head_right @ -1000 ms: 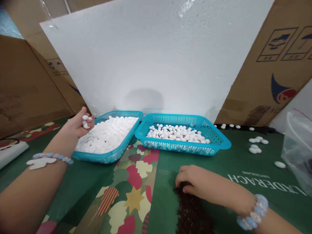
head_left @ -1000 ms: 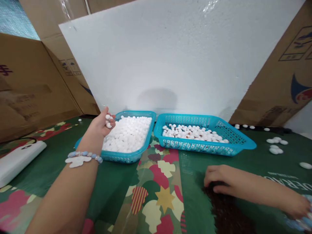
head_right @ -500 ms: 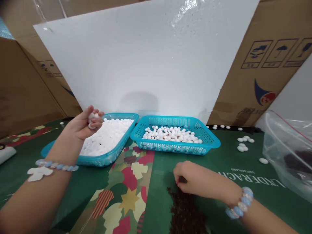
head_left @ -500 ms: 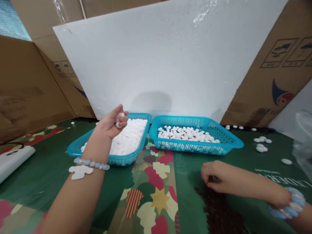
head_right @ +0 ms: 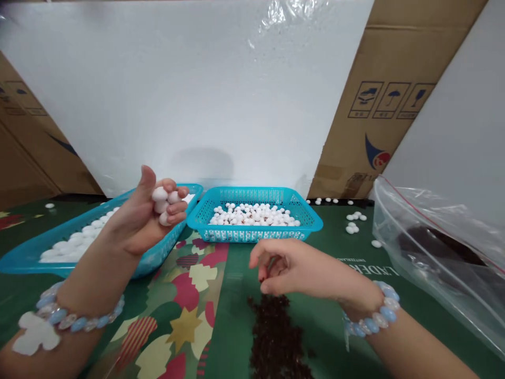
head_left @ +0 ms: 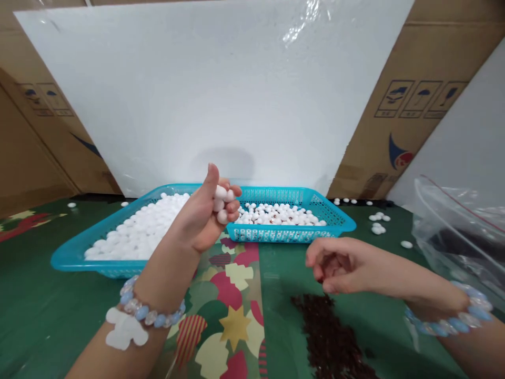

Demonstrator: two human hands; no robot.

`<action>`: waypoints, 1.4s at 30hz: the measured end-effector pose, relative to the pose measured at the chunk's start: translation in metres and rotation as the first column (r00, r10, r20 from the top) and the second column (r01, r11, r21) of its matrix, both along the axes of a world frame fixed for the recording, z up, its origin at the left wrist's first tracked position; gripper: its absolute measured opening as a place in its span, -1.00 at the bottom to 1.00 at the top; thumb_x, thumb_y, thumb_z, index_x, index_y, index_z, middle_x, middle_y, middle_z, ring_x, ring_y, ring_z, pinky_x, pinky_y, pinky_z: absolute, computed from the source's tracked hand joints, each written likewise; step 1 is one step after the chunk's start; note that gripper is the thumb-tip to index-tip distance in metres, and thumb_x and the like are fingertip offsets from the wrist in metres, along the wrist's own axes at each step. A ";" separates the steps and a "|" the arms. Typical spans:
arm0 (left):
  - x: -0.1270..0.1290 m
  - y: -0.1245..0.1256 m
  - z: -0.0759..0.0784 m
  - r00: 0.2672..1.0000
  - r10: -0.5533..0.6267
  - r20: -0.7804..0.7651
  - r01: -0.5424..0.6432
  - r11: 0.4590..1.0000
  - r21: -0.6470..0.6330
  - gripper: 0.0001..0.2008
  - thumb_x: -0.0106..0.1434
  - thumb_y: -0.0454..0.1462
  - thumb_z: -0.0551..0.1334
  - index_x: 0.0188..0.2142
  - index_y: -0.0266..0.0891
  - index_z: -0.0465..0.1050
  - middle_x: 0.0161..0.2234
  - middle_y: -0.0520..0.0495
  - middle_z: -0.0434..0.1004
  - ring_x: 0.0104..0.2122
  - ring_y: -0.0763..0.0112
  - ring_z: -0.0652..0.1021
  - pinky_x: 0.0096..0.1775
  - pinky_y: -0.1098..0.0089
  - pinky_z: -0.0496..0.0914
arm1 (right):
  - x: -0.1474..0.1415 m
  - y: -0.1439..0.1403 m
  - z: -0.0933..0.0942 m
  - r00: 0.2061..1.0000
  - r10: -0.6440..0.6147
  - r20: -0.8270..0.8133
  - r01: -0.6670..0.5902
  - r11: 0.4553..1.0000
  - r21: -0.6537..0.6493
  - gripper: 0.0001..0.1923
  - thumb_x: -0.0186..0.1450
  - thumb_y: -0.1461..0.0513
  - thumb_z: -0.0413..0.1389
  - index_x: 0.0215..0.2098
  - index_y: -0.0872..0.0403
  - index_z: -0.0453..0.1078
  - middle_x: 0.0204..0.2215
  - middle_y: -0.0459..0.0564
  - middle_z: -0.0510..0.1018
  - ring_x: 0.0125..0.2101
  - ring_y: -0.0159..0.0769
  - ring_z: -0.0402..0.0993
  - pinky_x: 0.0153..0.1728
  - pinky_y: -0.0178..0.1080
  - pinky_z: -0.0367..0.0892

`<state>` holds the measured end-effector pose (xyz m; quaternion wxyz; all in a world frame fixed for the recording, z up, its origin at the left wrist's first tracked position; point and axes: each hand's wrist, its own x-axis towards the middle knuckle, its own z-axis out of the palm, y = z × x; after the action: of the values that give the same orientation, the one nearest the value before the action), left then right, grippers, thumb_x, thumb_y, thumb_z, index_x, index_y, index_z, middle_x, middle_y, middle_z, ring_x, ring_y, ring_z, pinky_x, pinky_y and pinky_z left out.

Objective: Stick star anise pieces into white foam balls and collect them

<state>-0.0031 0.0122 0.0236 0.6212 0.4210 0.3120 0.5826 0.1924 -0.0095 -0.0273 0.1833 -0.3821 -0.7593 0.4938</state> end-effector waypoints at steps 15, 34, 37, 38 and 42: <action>0.018 -0.017 -0.004 0.996 -0.077 -0.036 0.077 0.997 0.002 -0.61 0.05 -0.11 -0.10 -0.76 -0.31 0.13 -0.66 0.06 0.13 -0.71 0.65 0.25 -0.69 0.56 0.23 | -0.001 -0.008 0.009 0.994 -0.002 0.111 -0.029 0.962 0.273 -0.89 0.04 0.37 -0.05 -0.57 0.13 0.28 -0.63 -0.13 0.31 -0.61 -0.53 0.24 -0.59 -0.44 0.20; 0.033 -0.037 -0.014 0.933 -0.164 -0.319 0.199 0.977 0.079 -0.62 -0.29 0.04 0.12 -0.72 -0.26 0.21 -0.70 0.07 0.13 -0.68 0.60 0.20 -0.69 0.60 0.14 | -0.045 -0.024 0.014 0.715 -0.148 -0.683 0.243 0.969 0.044 -0.85 -0.07 0.46 0.03 -0.57 0.13 0.21 -0.63 -0.24 0.33 -0.57 -0.64 0.31 -0.51 -0.54 0.24; 0.036 -0.037 -0.014 0.926 -0.135 -0.353 0.184 0.977 0.107 -0.60 -0.26 0.06 0.09 -0.73 -0.27 0.19 -0.70 0.06 0.11 -0.66 0.57 0.20 -0.67 0.58 0.13 | -0.046 -0.023 0.013 0.696 -0.175 -0.696 0.255 0.967 0.012 -0.84 -0.08 0.46 0.04 -0.59 0.12 0.19 -0.65 -0.24 0.32 -0.59 -0.61 0.31 -0.54 -0.50 0.25; 0.036 -0.037 -0.015 0.923 -0.131 -0.363 0.184 0.976 0.116 -0.59 -0.25 0.06 0.07 -0.74 -0.27 0.18 -0.70 0.05 0.11 -0.65 0.56 0.20 -0.67 0.57 0.13 | -0.047 -0.023 0.012 0.687 -0.179 -0.704 0.256 0.967 0.004 -0.84 -0.09 0.46 0.04 -0.59 0.12 0.19 -0.65 -0.24 0.32 -0.59 -0.60 0.31 -0.55 -0.50 0.25; 0.036 -0.038 -0.018 0.913 -0.116 -0.392 0.185 0.973 0.141 -0.60 -0.22 0.06 0.05 -0.73 -0.26 0.19 -0.68 0.04 0.12 -0.64 0.55 0.20 -0.65 0.56 0.13 | -0.048 -0.022 0.011 0.636 -0.175 -0.751 0.240 0.970 -0.023 -0.82 -0.09 0.48 0.03 -0.61 0.12 0.18 -0.64 -0.25 0.32 -0.61 -0.62 0.30 -0.59 -0.52 0.24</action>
<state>0.0326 -0.0255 0.0060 0.5524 0.6020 0.3407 0.4651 0.1441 -0.0318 -0.0165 0.5493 -0.2226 -0.5866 0.5520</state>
